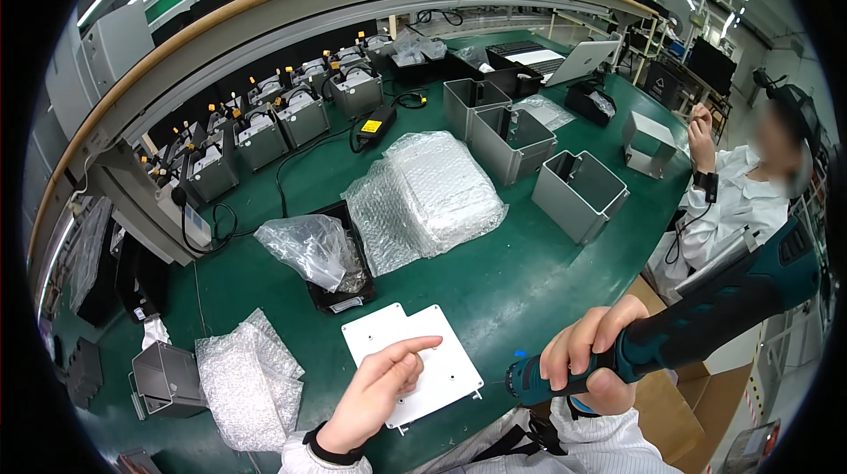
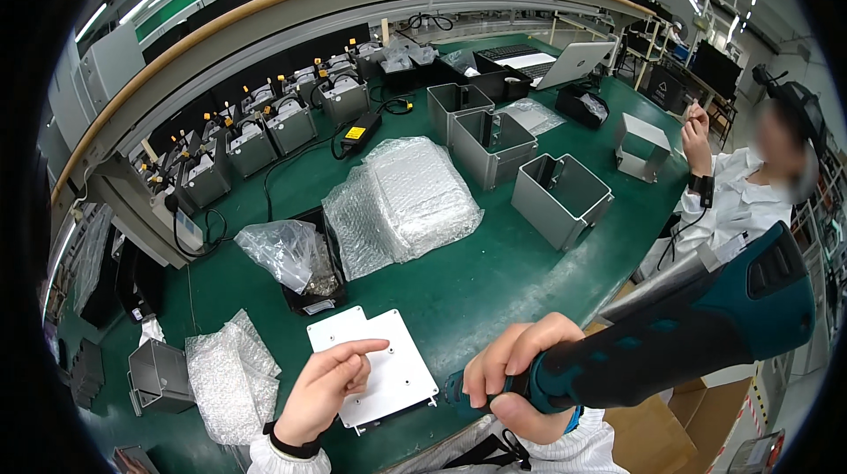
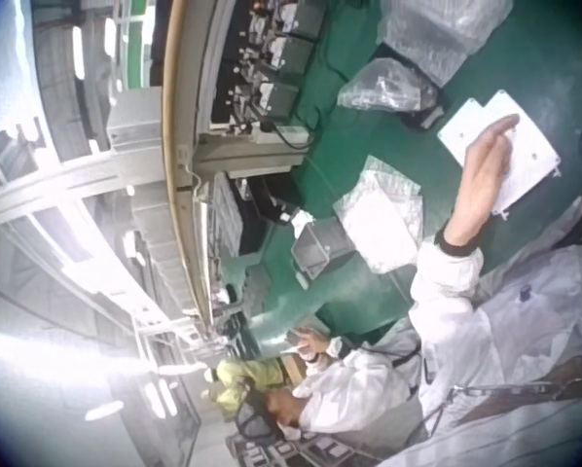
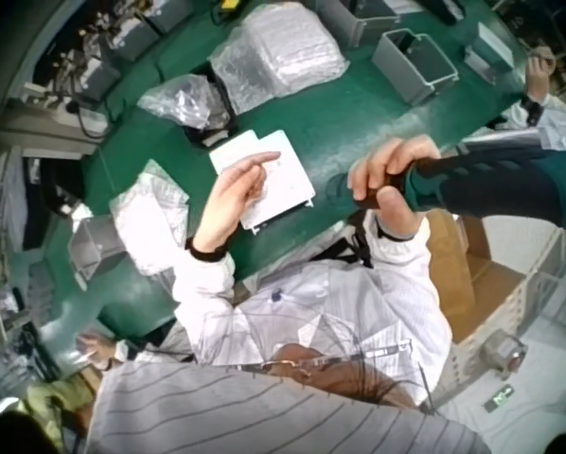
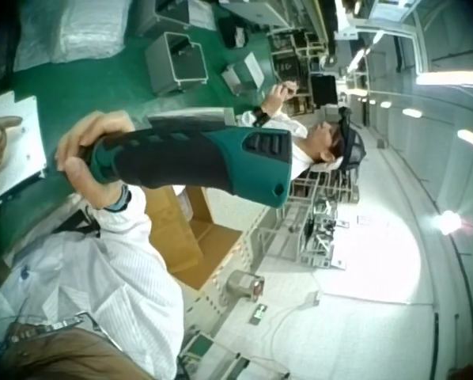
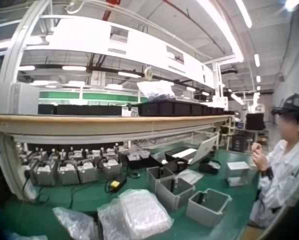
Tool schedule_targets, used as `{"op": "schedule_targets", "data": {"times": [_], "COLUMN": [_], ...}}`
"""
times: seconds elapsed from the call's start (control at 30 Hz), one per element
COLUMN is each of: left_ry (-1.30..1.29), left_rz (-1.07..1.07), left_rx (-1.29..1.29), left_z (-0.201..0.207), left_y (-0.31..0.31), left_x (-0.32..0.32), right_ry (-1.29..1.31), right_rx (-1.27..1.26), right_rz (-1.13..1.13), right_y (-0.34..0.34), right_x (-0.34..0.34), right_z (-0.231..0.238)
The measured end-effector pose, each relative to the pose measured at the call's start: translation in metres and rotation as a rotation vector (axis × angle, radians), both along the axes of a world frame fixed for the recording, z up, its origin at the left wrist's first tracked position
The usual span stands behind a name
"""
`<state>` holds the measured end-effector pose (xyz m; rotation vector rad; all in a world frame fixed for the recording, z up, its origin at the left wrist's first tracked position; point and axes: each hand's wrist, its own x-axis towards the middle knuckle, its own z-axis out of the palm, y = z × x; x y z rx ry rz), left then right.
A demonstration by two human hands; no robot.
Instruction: Use an electric screwdriver to fasten a metal plate onto a metal component housing.
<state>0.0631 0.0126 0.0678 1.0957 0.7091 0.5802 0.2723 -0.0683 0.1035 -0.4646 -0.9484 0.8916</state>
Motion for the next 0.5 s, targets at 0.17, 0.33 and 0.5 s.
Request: {"op": "schedule_targets", "data": {"times": [0.17, 0.33, 0.5], "left_ry": [0.4, 0.428, 0.465], "left_rz": [-0.104, -0.117, -0.061], "left_rx": [0.504, 0.859, 1.112], "left_z": [0.0, -0.009, -0.009], "left_y": [-0.014, -0.021, -0.02], "left_x": [0.001, 0.008, 0.007], "right_ry": [0.061, 0.041, -0.063], "right_rx": [0.091, 0.154, 0.154], "right_rz": [0.119, 0.193, 0.106], "right_y": [0.001, 0.006, 0.012], "right_x": [-0.008, -0.013, -0.022], "right_z": [0.004, 0.0, 0.0]}}
